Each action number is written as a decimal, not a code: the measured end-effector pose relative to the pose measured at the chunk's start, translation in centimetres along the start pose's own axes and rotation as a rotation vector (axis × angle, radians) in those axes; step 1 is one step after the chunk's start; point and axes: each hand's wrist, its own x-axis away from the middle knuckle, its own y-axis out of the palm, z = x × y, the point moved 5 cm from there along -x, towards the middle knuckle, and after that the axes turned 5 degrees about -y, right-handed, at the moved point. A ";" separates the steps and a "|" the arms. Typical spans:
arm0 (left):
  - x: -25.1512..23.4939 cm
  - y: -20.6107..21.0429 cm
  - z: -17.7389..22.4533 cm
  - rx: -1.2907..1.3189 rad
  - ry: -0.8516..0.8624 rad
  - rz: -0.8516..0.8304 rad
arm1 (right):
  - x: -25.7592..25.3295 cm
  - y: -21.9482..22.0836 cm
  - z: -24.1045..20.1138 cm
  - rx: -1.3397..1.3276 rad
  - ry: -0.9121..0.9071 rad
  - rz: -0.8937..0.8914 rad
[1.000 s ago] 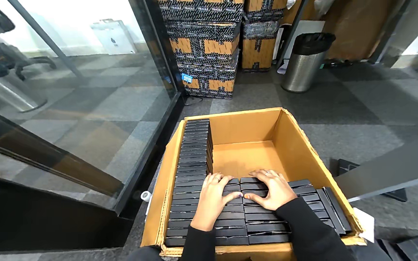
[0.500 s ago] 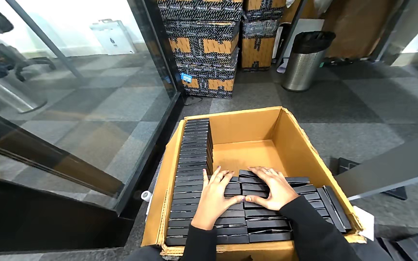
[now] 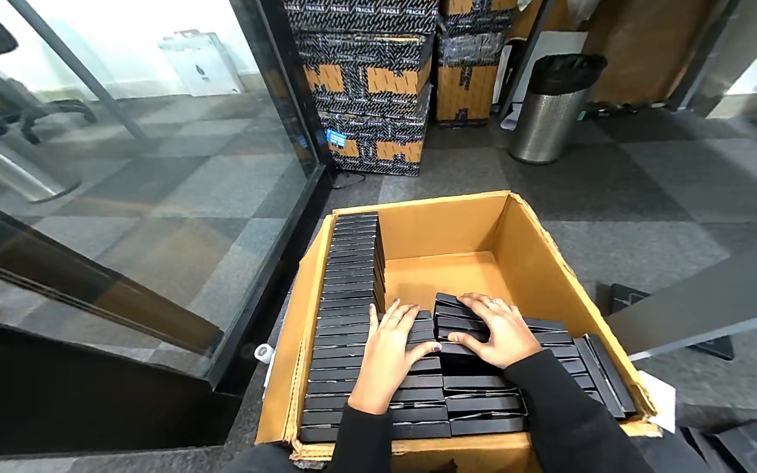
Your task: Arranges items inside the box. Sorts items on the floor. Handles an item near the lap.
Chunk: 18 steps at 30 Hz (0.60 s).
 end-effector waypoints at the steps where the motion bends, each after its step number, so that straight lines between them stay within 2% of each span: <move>1: 0.0 0.0 0.0 0.000 -0.002 0.002 | 0.0 0.0 0.0 0.009 -0.002 -0.015; 6: 0.1 -0.1 0.0 -0.011 -0.010 -0.048 | 0.2 0.0 -0.3 0.069 0.007 -0.127; 10: 0.2 0.1 -0.5 -0.004 -0.001 -0.060 | 0.2 0.1 -0.1 0.068 0.007 -0.115; 14: 0.1 0.1 -0.4 0.003 -0.025 -0.044 | 0.0 0.2 0.1 0.028 0.011 -0.030; 18: 0.1 0.2 -0.2 -0.007 -0.031 -0.043 | 0.0 0.3 0.1 0.064 -0.026 -0.042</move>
